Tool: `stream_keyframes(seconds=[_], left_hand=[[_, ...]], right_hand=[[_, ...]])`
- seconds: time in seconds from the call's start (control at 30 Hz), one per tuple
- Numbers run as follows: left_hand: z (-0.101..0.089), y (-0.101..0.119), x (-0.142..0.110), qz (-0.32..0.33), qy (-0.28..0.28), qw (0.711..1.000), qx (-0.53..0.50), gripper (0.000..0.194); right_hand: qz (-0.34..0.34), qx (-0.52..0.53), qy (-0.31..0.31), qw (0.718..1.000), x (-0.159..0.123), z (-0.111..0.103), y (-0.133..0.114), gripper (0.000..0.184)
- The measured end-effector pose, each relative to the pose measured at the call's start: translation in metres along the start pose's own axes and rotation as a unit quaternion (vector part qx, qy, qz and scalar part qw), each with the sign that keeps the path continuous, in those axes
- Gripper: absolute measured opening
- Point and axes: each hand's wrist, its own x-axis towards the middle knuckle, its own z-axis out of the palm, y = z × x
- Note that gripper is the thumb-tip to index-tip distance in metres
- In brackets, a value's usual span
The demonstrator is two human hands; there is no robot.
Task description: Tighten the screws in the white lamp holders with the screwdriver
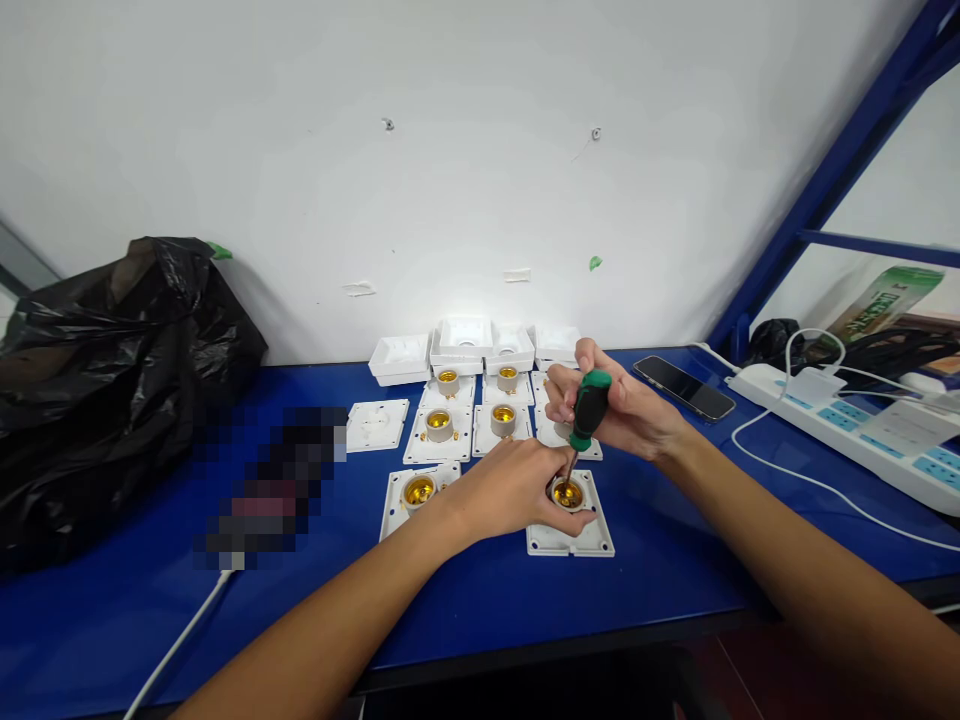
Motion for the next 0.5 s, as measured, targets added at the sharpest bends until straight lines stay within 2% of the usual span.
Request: stream_keyframes(seconds=[0.17,0.27,0.5], left_hand=[[-0.001,0.0009,-0.0004,-0.004,-0.003,1.0,0.004,0.047],[-0.0017,0.0012,-0.0006,-0.004,-0.004,1.0,0.002,0.048],[-0.0015,0.0014,-0.0005,-0.006,-0.01,1.0,0.008,0.048]], right_hand=[[0.019,0.008,0.027,0.999,-0.0022,-0.0031,0.0038,0.022],[0.04,0.013,0.044,0.998,-0.002,-0.0035,0.0038,0.023],[-0.01,-0.008,0.024,1.0,0.0009,0.0041,-0.0016,0.031]])
